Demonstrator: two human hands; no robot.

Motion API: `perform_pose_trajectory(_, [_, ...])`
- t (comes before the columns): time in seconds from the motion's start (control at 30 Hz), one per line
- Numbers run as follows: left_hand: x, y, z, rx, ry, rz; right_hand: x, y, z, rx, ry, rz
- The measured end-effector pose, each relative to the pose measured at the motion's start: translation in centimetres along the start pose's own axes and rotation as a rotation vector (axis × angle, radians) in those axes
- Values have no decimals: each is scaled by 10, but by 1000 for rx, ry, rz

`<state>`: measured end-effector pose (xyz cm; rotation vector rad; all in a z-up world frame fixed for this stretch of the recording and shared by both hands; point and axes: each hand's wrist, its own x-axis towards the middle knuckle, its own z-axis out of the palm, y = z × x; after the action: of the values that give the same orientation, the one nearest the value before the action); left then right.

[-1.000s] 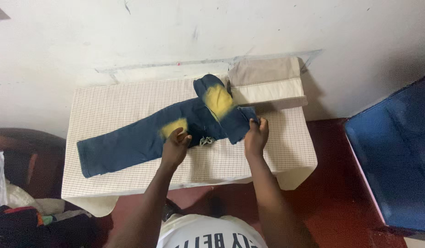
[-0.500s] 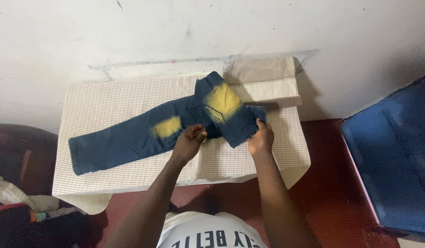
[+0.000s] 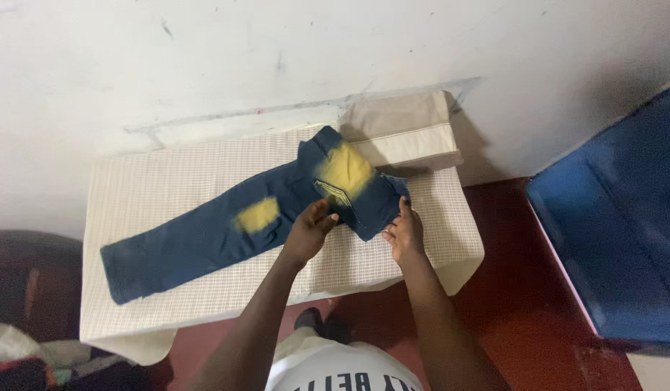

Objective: The person unfolds a pair of jeans on a table, smooths them out, folds them by hand, and places them onto a stack of clothes on the bed.

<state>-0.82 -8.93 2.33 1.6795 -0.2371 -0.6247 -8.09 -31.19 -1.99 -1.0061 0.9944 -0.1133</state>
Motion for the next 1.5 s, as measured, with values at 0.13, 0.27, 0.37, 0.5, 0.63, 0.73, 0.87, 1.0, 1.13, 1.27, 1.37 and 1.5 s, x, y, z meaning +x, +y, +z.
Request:
perform_pose_trajectory(0.13, [1, 15, 5, 104, -94, -67, -2, 2, -3, -45, 32, -41])
perform_pose_trajectory(0.27, [5, 14, 9, -11, -205, -19, -18, 6, 0, -157, 18, -137])
perform_pose_trajectory(0.37, [14, 9, 6, 27, -210, 26, -33, 9, 6, -226, 15, -193])
perform_pose_trajectory(0.5, [21, 0, 11, 0, -145, 20, -39, 19, 4, -303, -57, -277])
perform_pose_trajectory(0.63, [30, -12, 17, 42, -113, -23, -21, 24, 1, -299, -16, -202])
perform_pose_trajectory(0.73, [36, -22, 24, -137, -103, 144, -4, 28, -12, -397, -101, -172])
perform_pose_trajectory(0.87, [43, -21, 27, -98, 120, 4, 15, 18, -25, -430, -177, -201])
perform_pose_trajectory(1.0, [60, -14, 42, -28, 432, 93, 25, -20, -40, -746, -362, -112])
perform_pose_trajectory(1.13, [65, -11, 64, 85, 548, -18, 31, -61, -47, -913, -382, -121])
perform_pose_trajectory(1.27, [50, -13, 75, 218, 590, 34, 24, -74, -48, -950, -275, -375])
perform_pose_trajectory(1.37, [57, -5, 79, 161, 586, -48, 28, -90, -36, -926, -289, -548])
perform_pose_trajectory(1.5, [60, -7, 79, 33, 538, -223, 29, -93, -26, -1000, -329, -478])
